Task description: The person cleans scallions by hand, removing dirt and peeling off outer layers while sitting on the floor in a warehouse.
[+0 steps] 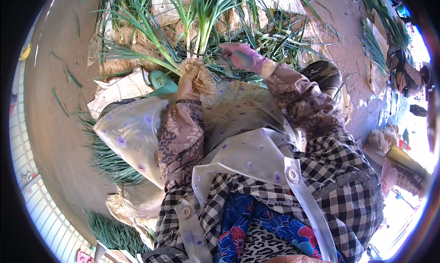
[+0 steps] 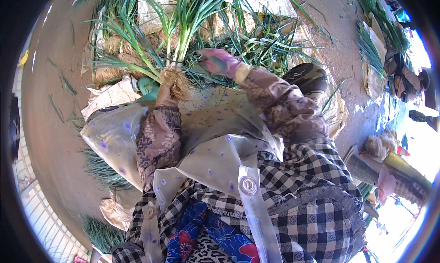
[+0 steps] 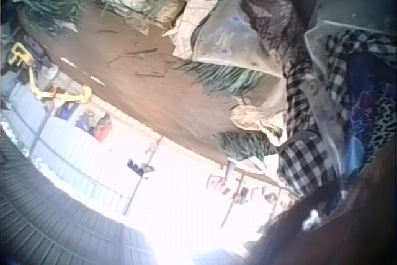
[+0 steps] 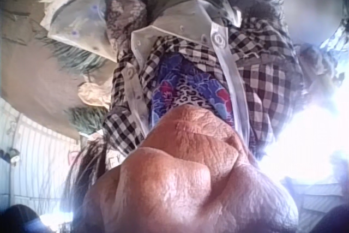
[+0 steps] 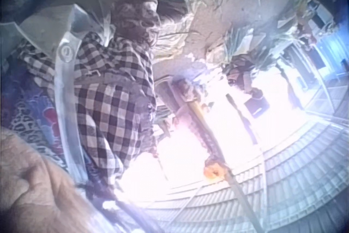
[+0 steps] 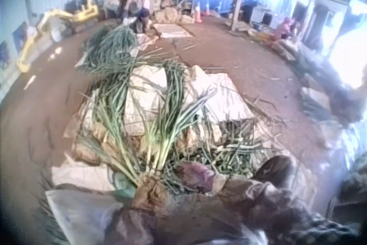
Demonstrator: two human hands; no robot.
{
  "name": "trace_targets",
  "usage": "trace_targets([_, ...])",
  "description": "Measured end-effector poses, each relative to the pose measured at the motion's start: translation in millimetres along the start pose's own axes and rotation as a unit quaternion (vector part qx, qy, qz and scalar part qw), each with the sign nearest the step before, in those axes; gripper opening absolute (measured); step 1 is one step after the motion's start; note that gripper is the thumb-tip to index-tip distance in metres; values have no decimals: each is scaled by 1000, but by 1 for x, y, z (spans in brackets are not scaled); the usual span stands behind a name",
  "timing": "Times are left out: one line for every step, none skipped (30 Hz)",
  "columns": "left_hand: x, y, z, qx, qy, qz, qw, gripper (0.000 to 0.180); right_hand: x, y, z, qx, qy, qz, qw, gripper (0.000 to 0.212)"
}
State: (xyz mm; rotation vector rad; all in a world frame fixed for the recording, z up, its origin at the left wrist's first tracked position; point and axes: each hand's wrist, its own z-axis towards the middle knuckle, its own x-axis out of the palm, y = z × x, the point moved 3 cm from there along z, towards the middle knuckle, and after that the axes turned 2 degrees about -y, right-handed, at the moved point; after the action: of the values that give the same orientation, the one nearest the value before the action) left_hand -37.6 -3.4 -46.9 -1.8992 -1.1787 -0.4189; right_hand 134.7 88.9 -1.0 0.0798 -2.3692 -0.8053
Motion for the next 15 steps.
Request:
trace_targets([14,3,1,15,41,19,999,31,-7,4,10,42,82,-24,995,35])
trace_targets([20,6,2,32,77,38,996,33,-13,-5,21,-24,113,-46,992,32])
trace_targets([14,4,1,54,98,58,992,35,4,-10,29,-114,115,-262,951,30])
trace_targets([32,9,-4,66,92,72,991,40,5,-7,29,-204,64,-465,859,27])
trace_targets([24,6,-4,68,71,83,992,39,35,-5,20,-281,-21,-775,566,25])
trace_targets([18,7,-2,68,54,90,992,38,48,-12,9,-291,-5,-813,505,21])
trace_targets([13,8,3,67,41,95,992,37,55,-15,1,-300,8,-847,439,19])
trace_targets([-29,-1,19,84,-23,185,979,33,66,-38,-2,-374,185,-542,729,19])
trace_targets([-24,8,24,105,-3,166,981,26,51,-61,-4,-323,395,-168,844,21])
trace_targets([-35,6,23,135,1,146,980,21,70,-70,-18,-325,429,-198,819,20])
trace_targets([-32,8,25,65,4,62,996,18,84,-72,-39,-335,453,-233,793,20])
trace_targets([-17,14,19,-8,-34,66,997,17,86,-38,-72,-314,405,-404,758,19])
trace_targets([-12,11,19,-10,-47,42,998,18,85,-17,-97,-285,356,-560,692,19])
trace_targets([-15,6,23,5,-3,25,1000,18,55,-13,-93,-272,353,-400,801,21])
trace_targets([-18,2,24,21,41,9,999,18,28,-21,-77,-195,312,-519,772,22])
